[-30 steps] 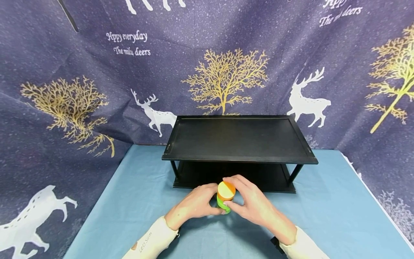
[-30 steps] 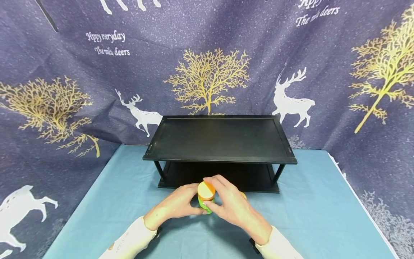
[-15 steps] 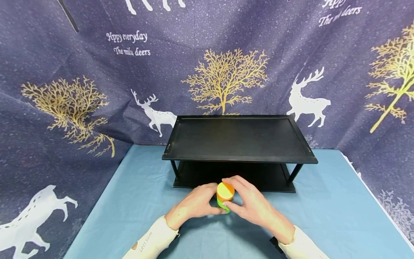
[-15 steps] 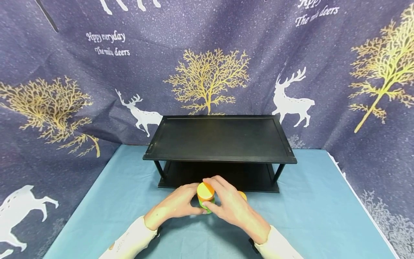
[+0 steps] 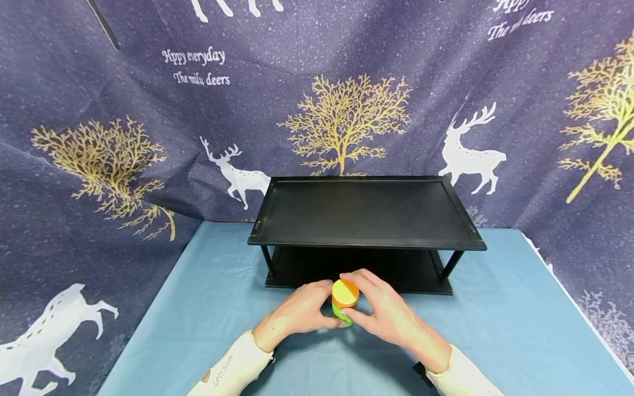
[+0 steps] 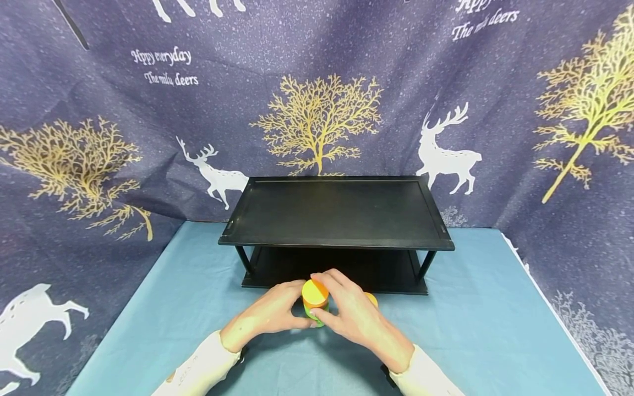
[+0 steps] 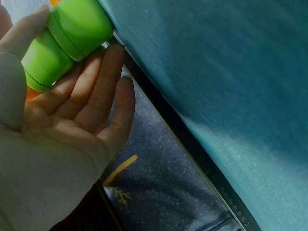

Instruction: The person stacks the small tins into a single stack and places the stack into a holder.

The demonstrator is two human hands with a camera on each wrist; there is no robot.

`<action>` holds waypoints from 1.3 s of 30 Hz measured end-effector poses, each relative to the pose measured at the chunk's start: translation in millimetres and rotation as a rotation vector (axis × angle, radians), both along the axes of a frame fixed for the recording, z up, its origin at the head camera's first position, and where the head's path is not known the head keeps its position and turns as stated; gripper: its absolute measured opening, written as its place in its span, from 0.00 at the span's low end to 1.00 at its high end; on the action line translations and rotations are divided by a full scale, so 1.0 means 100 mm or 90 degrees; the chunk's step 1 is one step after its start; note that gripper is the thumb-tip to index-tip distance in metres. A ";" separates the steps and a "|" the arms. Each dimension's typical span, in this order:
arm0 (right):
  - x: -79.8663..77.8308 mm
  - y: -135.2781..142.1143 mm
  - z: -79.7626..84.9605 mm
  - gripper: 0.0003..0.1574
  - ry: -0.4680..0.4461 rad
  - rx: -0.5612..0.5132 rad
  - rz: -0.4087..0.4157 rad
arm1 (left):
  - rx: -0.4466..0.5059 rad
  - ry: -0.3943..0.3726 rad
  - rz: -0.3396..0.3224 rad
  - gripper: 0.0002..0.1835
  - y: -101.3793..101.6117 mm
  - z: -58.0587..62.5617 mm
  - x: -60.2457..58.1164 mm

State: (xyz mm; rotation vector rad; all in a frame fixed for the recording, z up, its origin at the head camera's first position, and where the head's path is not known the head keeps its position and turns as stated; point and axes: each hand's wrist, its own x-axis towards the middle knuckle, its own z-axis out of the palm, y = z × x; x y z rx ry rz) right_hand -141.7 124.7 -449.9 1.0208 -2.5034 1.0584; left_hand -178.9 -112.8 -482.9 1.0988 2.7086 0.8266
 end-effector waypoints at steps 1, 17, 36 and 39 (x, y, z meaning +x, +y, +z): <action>0.00 0.00 0.00 0.41 -0.001 0.002 -0.002 | 0.000 -0.002 0.001 0.29 0.00 0.00 0.00; 0.01 0.00 -0.01 0.42 -0.012 0.010 -0.012 | -0.001 -0.014 0.005 0.30 0.00 0.02 0.01; 0.00 0.00 -0.03 0.43 0.017 0.032 -0.026 | -0.003 -0.016 0.008 0.31 -0.01 -0.01 0.00; -0.01 0.00 -0.04 0.44 0.027 0.033 -0.027 | -0.003 -0.013 0.007 0.31 0.00 -0.01 0.00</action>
